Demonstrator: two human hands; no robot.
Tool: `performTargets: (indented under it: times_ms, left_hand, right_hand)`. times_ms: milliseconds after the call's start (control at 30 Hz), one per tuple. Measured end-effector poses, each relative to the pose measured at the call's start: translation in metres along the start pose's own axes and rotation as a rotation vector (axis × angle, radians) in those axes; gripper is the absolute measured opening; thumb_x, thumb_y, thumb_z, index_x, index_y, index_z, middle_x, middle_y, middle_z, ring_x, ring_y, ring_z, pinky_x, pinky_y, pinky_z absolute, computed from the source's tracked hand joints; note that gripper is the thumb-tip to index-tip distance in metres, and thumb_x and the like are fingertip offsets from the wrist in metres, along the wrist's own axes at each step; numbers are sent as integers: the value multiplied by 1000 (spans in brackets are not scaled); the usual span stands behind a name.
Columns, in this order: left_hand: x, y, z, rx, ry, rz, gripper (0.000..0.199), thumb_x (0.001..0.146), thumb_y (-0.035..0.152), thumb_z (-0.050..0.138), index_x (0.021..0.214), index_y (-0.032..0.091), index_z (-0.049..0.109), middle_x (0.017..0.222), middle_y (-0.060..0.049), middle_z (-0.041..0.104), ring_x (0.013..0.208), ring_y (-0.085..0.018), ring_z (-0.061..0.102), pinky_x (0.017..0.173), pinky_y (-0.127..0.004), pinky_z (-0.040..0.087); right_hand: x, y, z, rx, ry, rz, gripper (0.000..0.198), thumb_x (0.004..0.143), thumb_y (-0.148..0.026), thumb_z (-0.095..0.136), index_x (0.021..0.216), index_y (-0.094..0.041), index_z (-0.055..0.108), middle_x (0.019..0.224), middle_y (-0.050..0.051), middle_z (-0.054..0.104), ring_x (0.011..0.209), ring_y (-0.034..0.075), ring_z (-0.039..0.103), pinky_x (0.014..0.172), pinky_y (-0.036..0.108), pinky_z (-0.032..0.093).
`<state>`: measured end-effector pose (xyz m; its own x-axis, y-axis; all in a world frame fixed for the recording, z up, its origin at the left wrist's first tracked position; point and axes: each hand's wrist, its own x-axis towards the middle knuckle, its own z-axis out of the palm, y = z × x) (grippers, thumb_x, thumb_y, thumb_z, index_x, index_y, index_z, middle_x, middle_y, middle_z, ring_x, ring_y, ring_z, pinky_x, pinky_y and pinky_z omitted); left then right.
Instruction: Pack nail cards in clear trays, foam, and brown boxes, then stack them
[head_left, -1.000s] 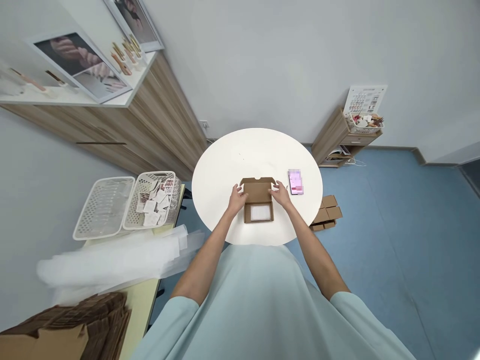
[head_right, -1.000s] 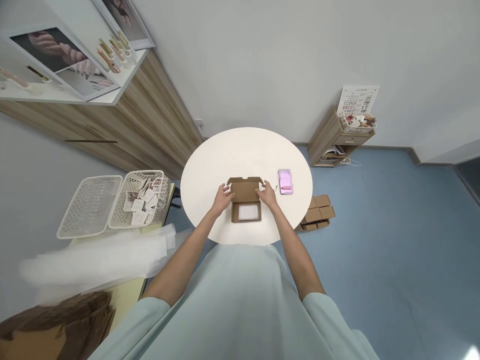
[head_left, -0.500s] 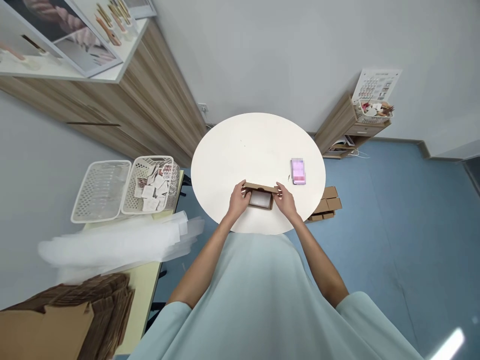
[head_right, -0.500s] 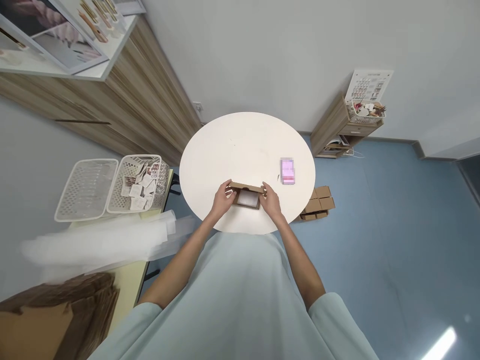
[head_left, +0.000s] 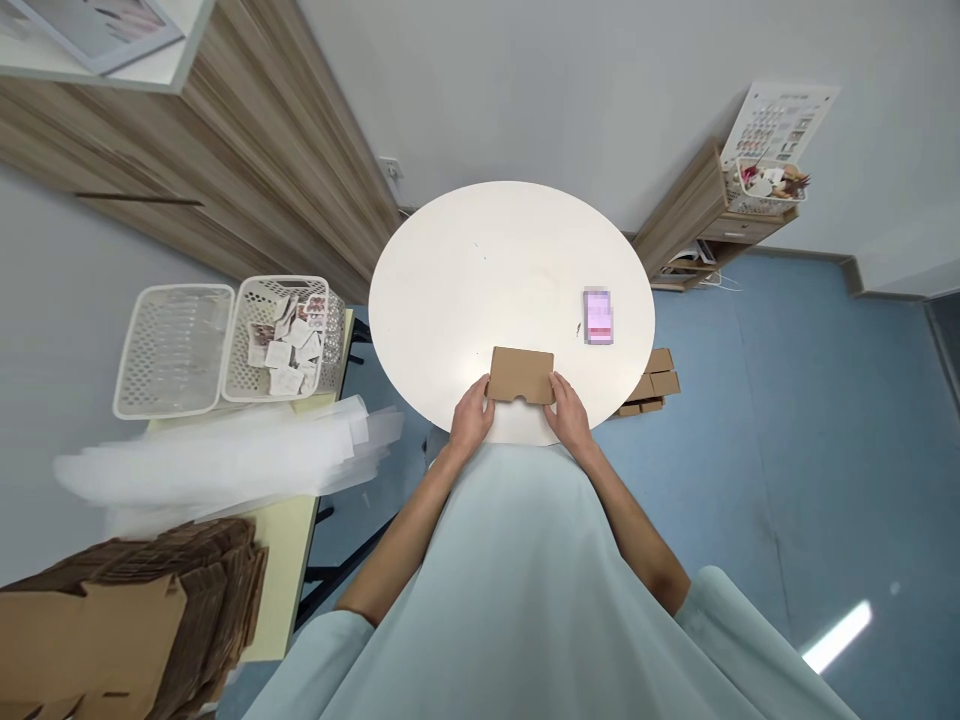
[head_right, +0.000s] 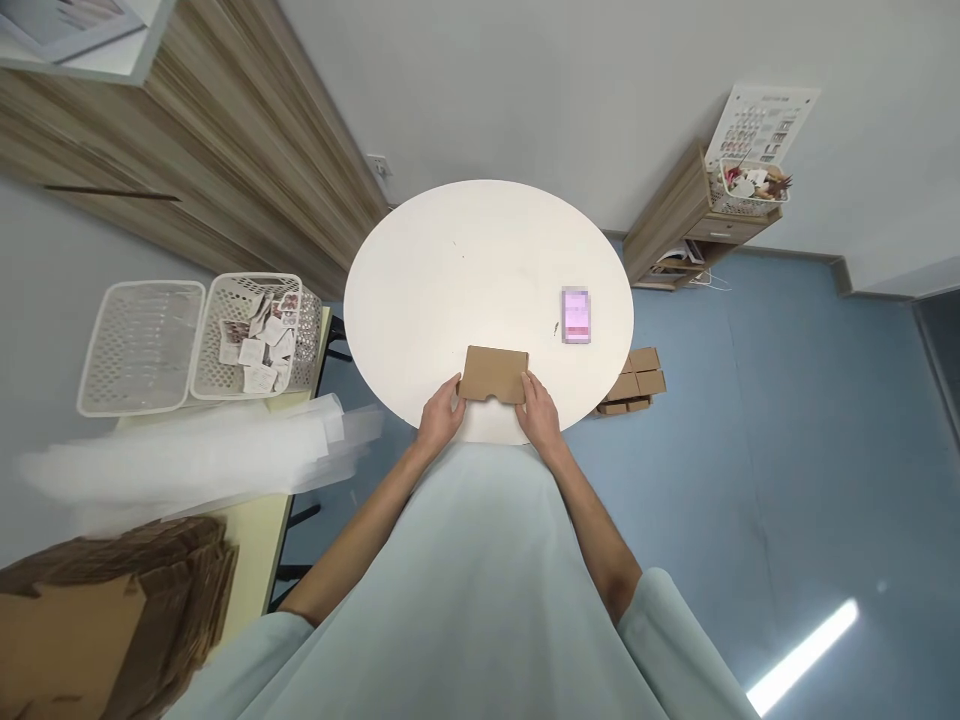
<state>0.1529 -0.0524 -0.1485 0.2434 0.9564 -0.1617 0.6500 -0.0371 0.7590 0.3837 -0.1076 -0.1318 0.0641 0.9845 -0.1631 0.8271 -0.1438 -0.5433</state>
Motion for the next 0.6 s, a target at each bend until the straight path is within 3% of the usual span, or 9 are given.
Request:
performTargets:
  times_ms: [100,233,333,500,600]
  left_hand:
    - [-4,-3,0,49,-15,2,57,99,18,50,156,23,51,155,-10,61,142,-29,58,121,-46,44]
    - [-6,-3,-2,118,-98,-62,52,100,20,49,151,25,57,128,-10,77,113,-32,74,103,-43,55]
    - [-5,-1,-3,142,-134,-107,48,99,20,50,145,26,63,117,-9,80,98,-33,76,94,-42,56]
    - [-5,1,0,21,-109,-179,46,95,22,55,139,29,68,124,-5,79,111,-29,74,98,-38,56]
    - [-3,-1,4,-82,-86,-230,39,101,28,50,134,28,71,123,-4,80,116,-27,73,101,-38,56]
  right_hand:
    - [-7,-4,-2,6,-16,65,60,102,-19,46,161,-19,40,151,16,62,139,29,58,115,48,49]
    - [-9,-9,-4,1,-127,230,44,104,-23,48,148,-21,56,131,12,75,115,28,71,98,39,55]
    - [-7,-10,-3,33,-201,335,35,104,-25,53,137,-20,64,123,11,78,110,28,74,90,34,54]
    - [-4,-3,4,172,-240,358,33,100,-38,67,128,-21,68,122,9,79,112,25,75,87,29,54]
    - [-3,1,8,224,-236,348,30,104,-46,62,119,-21,70,116,8,80,108,23,76,84,28,54]
